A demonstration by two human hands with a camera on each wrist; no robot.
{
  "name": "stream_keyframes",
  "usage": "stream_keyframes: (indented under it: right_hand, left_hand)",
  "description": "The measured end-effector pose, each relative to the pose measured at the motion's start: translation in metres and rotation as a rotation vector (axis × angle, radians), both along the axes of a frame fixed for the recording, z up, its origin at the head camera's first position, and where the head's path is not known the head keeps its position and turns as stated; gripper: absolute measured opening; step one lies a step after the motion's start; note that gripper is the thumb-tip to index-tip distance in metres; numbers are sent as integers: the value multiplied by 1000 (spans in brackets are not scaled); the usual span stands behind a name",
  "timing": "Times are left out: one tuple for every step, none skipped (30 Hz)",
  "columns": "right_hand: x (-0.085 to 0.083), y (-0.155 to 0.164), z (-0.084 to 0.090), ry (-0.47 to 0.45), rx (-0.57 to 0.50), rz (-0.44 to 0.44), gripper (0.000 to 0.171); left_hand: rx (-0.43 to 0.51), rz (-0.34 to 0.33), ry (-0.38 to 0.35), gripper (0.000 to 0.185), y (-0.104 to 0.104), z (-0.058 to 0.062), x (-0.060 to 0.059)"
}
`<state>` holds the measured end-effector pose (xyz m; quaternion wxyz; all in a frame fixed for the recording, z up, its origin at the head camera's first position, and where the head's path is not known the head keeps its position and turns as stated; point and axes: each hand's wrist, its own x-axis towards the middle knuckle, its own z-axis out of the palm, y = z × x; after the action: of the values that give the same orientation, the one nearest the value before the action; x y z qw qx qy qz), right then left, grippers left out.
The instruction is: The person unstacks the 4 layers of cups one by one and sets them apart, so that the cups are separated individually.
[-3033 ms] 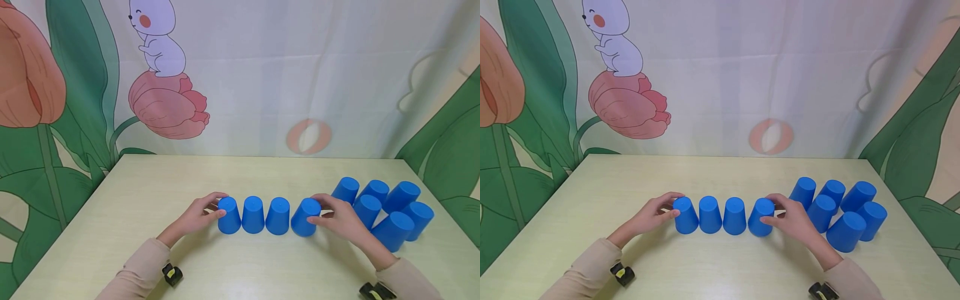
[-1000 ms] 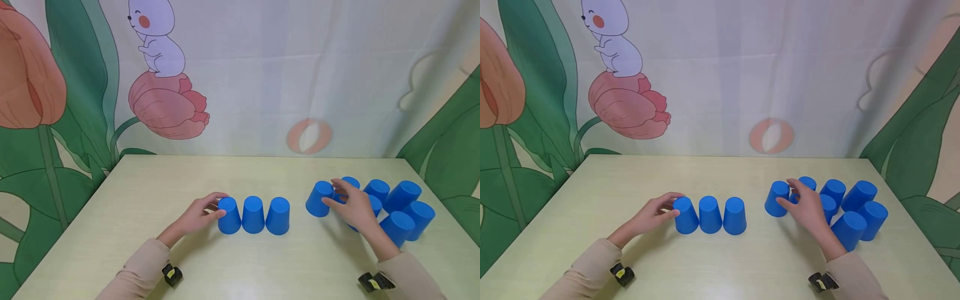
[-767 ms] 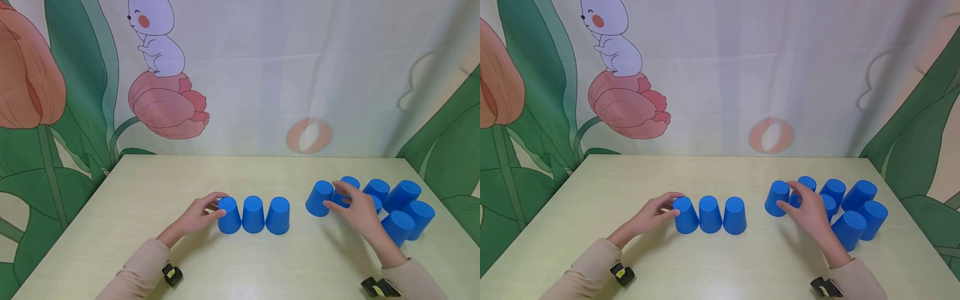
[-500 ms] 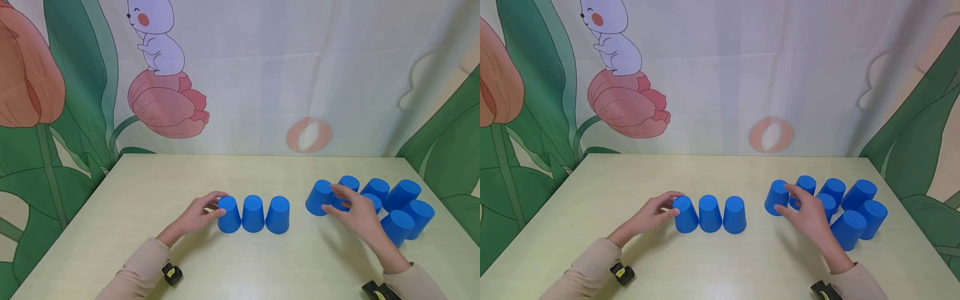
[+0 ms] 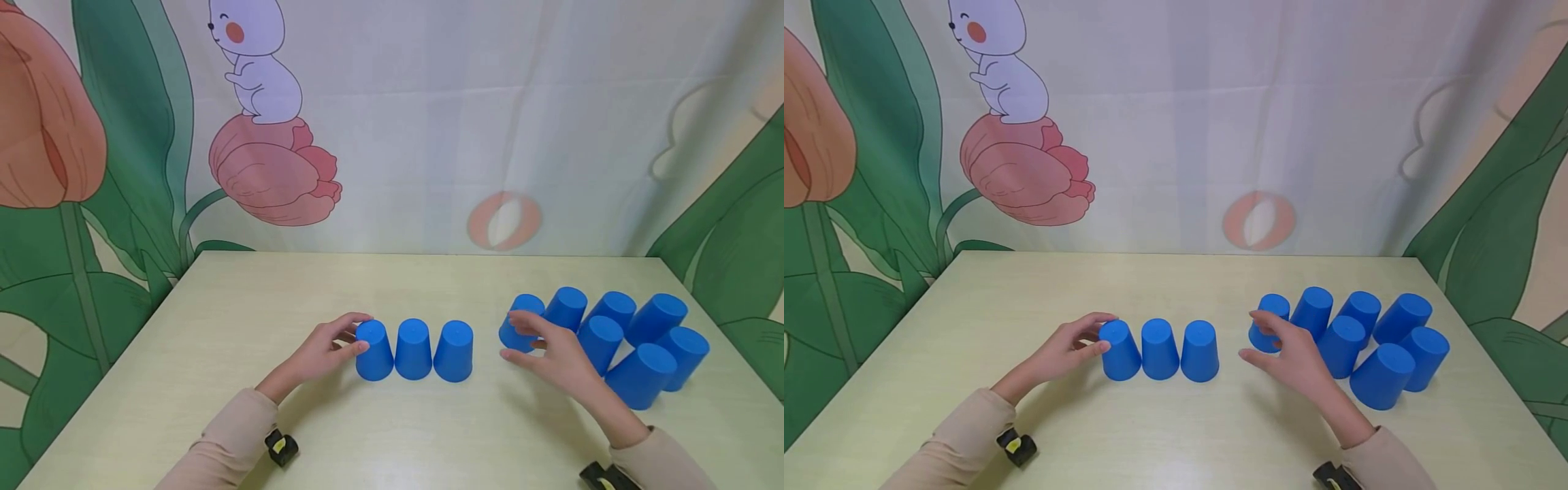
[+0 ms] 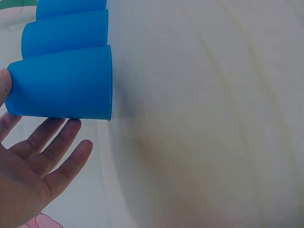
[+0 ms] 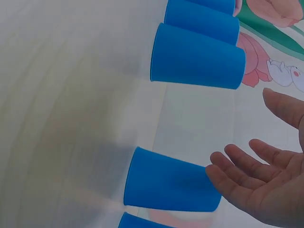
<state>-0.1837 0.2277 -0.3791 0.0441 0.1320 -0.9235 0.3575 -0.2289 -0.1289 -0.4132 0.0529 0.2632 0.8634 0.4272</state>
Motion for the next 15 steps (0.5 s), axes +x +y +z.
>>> stream_keyframes:
  right_hand:
    - [-1,-2,-1,-5,-3,15,61]
    - [-2,-3,-3,-10,-7,29,61]
    - [-3,-5,-4,-17,-14,43,61]
    - [-4,-7,-6,-21,-19,54,61]
    - [-5,-9,-7,-26,-25,63,61]
    - [-6,-11,-9,-31,-31,72,61]
    - [-7,-13,-10,-36,-32,78,61]
    - [-8,-15,-12,-39,-32,84,61]
    - [-10,-16,-13,-40,-31,94,61]
    - [-11,-18,-14,-41,-30,103,61]
    - [-12,-20,-15,-40,-25,109,61]
    - [-14,-22,-16,-40,-22,117,61]
    - [-15,-23,-17,-41,-22,127,61]
    - [-17,-25,-19,-41,-25,140,61]
    - [-18,-26,-20,-42,-29,152,61]
  left_hand:
    - [0,1,0,44,0,0,0]
    - [0,1,0,44,0,0,0]
    - [0,2,-1,45,0,0,0]
    - [1,3,-1,45,0,0,0]
    - [2,3,-2,45,0,1,0]
    - [2,3,-3,45,0,1,0]
    - [3,4,-3,44,0,1,0]
    - [3,4,-4,44,0,1,0]
    - [4,4,-4,44,0,1,0]
    - [4,3,-3,43,0,1,0]
    - [5,2,-3,43,0,1,0]
    - [4,2,-2,43,0,1,0]
    - [4,1,-2,44,0,1,0]
    - [3,-1,-2,44,0,1,0]
    - [3,-2,-2,44,0,1,0]
